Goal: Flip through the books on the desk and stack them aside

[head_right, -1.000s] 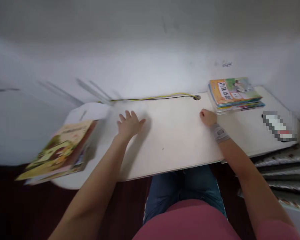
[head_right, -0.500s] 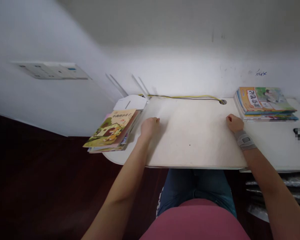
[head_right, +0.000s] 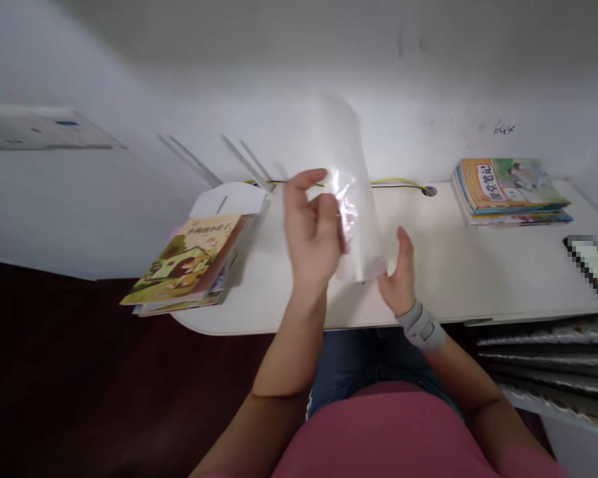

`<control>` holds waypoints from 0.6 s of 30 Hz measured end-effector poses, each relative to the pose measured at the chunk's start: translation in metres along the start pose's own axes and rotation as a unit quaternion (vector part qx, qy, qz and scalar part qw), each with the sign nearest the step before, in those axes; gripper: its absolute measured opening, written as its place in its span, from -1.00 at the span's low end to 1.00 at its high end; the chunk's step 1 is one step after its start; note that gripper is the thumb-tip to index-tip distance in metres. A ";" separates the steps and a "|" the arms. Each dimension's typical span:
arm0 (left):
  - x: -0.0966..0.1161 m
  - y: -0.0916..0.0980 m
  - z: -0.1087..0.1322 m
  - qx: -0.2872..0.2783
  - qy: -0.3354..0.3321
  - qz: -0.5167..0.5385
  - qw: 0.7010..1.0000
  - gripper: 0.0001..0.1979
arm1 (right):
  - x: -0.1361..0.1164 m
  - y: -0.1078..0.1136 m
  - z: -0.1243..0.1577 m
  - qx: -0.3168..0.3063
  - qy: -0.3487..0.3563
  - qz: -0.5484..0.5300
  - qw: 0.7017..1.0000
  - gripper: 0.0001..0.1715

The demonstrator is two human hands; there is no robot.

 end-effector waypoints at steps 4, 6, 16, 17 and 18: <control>-0.020 0.028 0.009 0.050 0.021 -0.011 0.998 -0.76 | 0.035 0.068 -0.023 0.042 0.057 0.150 0.986 -0.35; -0.050 0.034 0.021 0.003 0.045 -0.090 0.995 -0.73 | 0.048 0.092 -0.020 0.004 0.089 0.206 0.975 -0.34; -0.121 0.010 0.083 -0.359 0.083 -0.391 0.843 -0.46 | 0.094 0.077 0.034 -0.238 0.074 0.357 0.900 -0.45; -0.121 0.010 0.083 -0.363 0.085 -0.398 0.838 -0.46 | 0.095 0.077 0.034 -0.239 0.074 0.360 0.899 -0.44; -0.121 0.010 0.082 -0.364 0.088 -0.403 0.835 -0.47 | 0.096 0.078 0.033 -0.236 0.076 0.363 0.898 -0.44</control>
Point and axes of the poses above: each hand's wrist, its own z-axis away from the middle knuckle, its own y-axis out of the back of the hand, x = y × z, the point moved 1 cm from there along -z, towards the middle knuckle, and after that the axes turned 9 degrees about -y, right-handed, at the moved point
